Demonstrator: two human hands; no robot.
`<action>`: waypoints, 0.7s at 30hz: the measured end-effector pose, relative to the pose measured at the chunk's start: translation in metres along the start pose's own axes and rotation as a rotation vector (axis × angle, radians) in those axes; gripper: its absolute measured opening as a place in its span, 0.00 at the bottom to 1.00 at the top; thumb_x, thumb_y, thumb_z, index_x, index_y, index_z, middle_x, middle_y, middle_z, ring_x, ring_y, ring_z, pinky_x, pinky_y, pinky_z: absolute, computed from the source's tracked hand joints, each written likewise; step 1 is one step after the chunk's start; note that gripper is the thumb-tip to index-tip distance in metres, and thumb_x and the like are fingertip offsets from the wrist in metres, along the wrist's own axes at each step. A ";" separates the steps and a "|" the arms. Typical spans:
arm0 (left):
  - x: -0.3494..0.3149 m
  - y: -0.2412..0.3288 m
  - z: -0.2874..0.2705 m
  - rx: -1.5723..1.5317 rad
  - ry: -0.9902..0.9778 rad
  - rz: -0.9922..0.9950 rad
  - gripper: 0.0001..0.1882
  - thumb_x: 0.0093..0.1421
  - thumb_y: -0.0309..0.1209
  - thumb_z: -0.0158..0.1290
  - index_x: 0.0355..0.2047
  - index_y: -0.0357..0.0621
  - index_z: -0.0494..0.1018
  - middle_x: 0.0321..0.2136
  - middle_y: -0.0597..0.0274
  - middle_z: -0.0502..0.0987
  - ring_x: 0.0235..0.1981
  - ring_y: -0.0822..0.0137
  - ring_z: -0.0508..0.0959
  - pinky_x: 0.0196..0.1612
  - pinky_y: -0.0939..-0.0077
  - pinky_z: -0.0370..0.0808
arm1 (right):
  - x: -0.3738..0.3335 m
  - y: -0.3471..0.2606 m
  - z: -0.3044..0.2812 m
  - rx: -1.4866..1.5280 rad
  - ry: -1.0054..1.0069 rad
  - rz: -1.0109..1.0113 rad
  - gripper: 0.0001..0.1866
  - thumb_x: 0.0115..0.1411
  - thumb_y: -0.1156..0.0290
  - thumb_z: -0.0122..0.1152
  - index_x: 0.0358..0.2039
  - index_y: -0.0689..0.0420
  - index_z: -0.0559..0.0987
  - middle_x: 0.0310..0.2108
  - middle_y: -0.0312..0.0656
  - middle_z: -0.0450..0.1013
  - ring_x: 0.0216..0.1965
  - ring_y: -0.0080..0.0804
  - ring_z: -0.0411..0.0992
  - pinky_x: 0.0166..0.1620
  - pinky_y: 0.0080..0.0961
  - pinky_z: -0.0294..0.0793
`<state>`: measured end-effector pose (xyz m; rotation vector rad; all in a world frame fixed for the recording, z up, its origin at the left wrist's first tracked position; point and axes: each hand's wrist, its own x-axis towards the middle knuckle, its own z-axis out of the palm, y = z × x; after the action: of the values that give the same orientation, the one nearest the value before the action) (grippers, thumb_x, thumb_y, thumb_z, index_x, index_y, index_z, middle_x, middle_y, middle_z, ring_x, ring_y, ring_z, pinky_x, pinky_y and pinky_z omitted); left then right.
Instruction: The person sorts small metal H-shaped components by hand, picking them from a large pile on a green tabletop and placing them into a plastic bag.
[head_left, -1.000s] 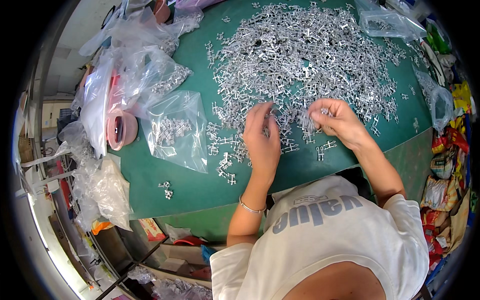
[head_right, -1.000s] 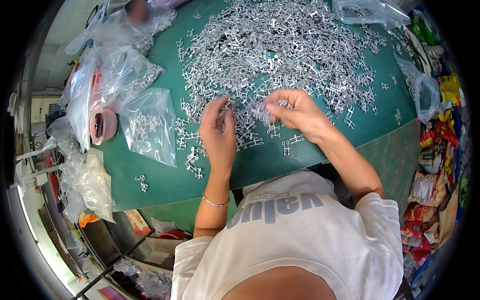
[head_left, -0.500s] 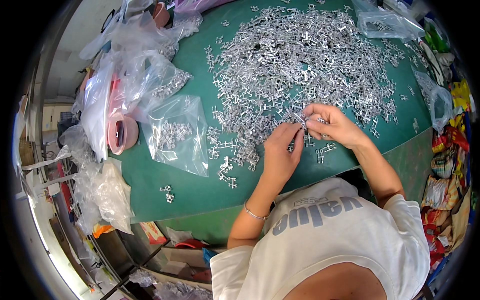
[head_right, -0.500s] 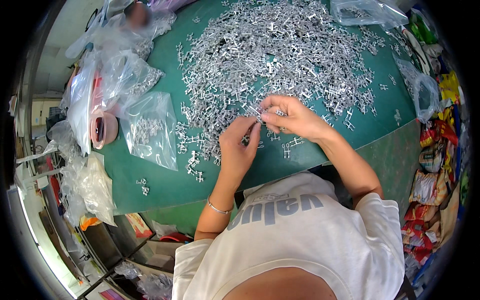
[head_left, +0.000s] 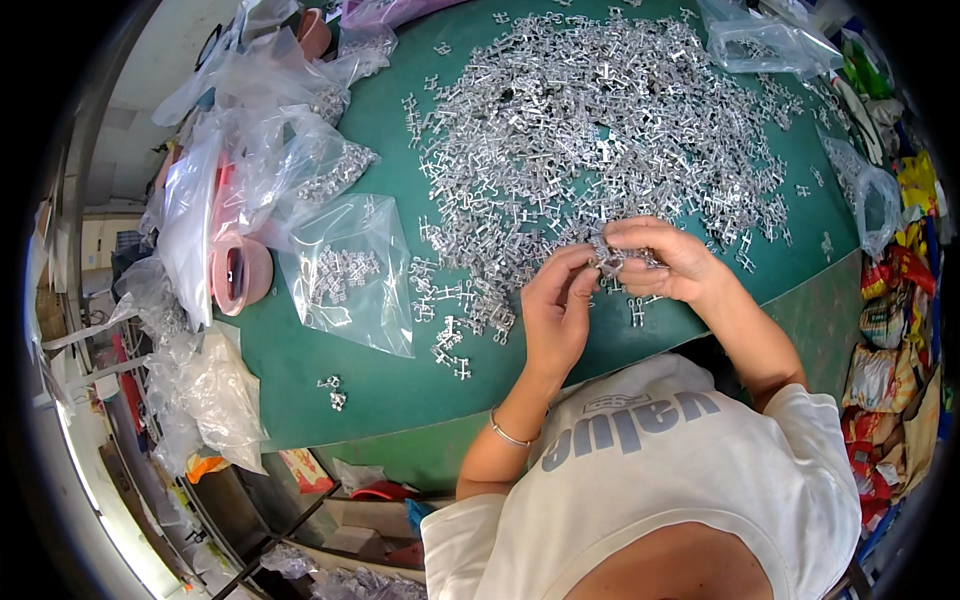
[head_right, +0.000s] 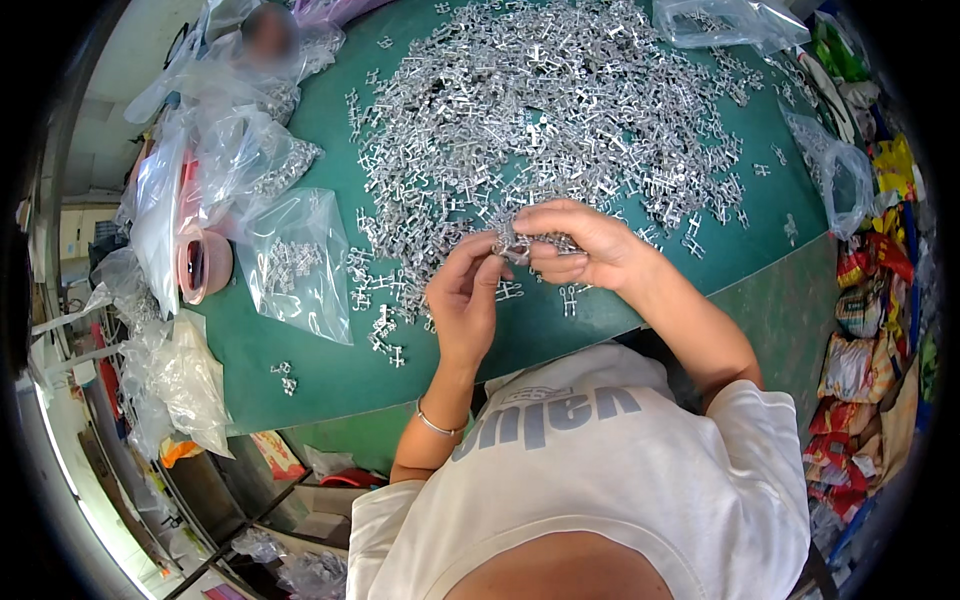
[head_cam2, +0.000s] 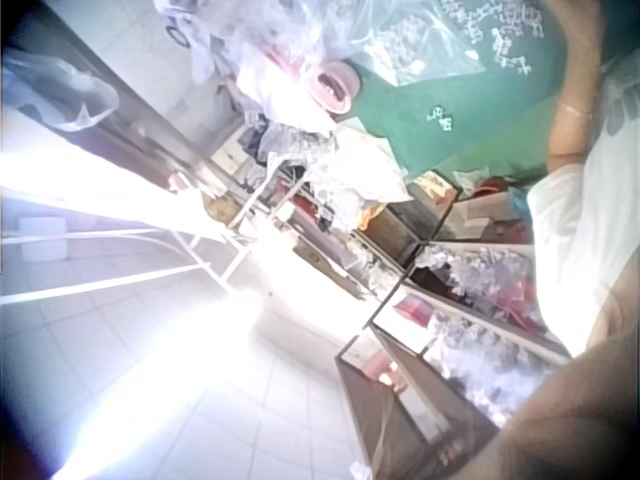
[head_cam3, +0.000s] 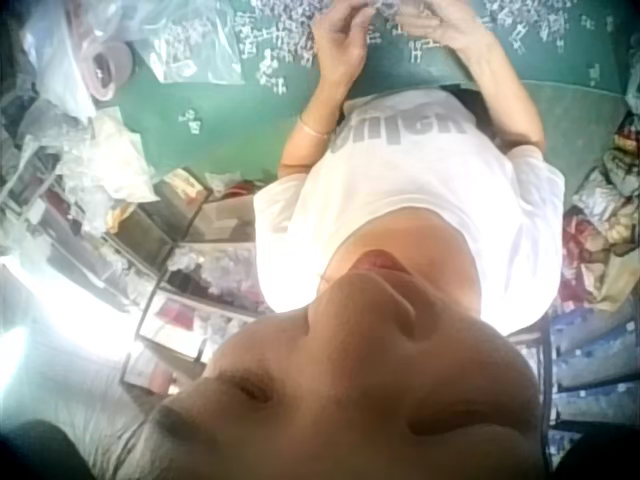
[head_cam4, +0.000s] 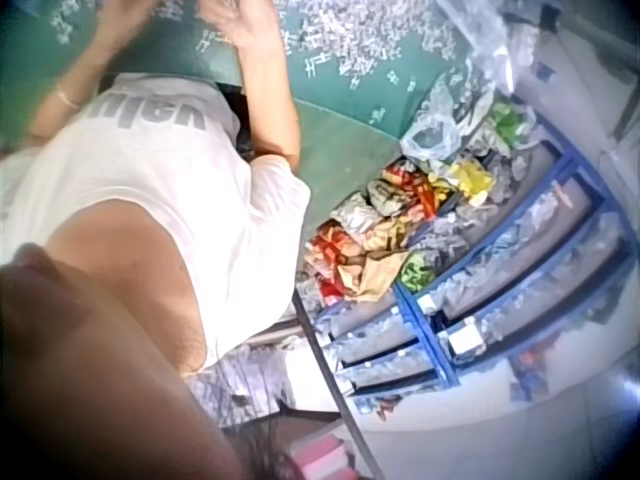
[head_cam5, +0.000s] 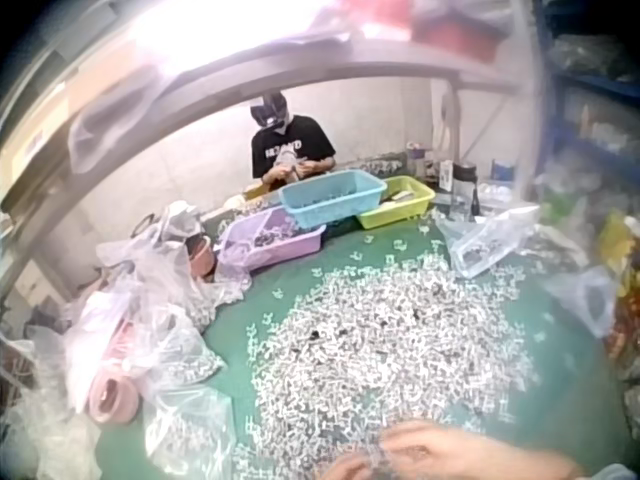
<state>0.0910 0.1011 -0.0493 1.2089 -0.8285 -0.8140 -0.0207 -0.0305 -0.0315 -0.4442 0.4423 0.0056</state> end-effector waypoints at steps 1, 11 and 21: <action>0.002 0.004 0.002 -0.117 0.019 -0.085 0.10 0.56 0.19 0.47 0.40 0.30 0.67 0.37 0.55 0.71 0.31 0.72 0.73 0.33 0.82 0.70 | 0.000 0.000 0.000 -0.084 0.034 -0.062 0.07 0.57 0.71 0.53 0.23 0.55 0.69 0.13 0.28 0.60 0.09 0.11 0.50 0.13 0.12 0.44; 0.000 0.004 -0.003 -0.331 0.081 -0.189 0.11 0.53 0.18 0.51 0.37 0.31 0.68 0.28 0.57 0.74 0.26 0.72 0.74 0.31 0.83 0.71 | -0.002 0.014 0.010 -0.296 0.118 -0.193 0.08 0.58 0.67 0.52 0.29 0.58 0.70 0.17 0.33 0.63 0.13 0.12 0.51 0.13 0.11 0.43; 0.003 0.004 -0.004 0.103 0.111 0.255 0.06 0.51 0.15 0.51 0.31 0.32 0.70 0.31 0.56 0.72 0.31 0.72 0.73 0.32 0.85 0.72 | 0.006 0.026 0.008 -0.536 0.367 -0.539 0.10 0.59 0.66 0.50 0.26 0.58 0.71 0.21 0.34 0.64 0.17 0.16 0.60 0.14 0.11 0.49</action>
<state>0.0968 0.1010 -0.0457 1.1979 -0.9201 -0.4981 -0.0146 -0.0043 -0.0388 -1.0918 0.6716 -0.4950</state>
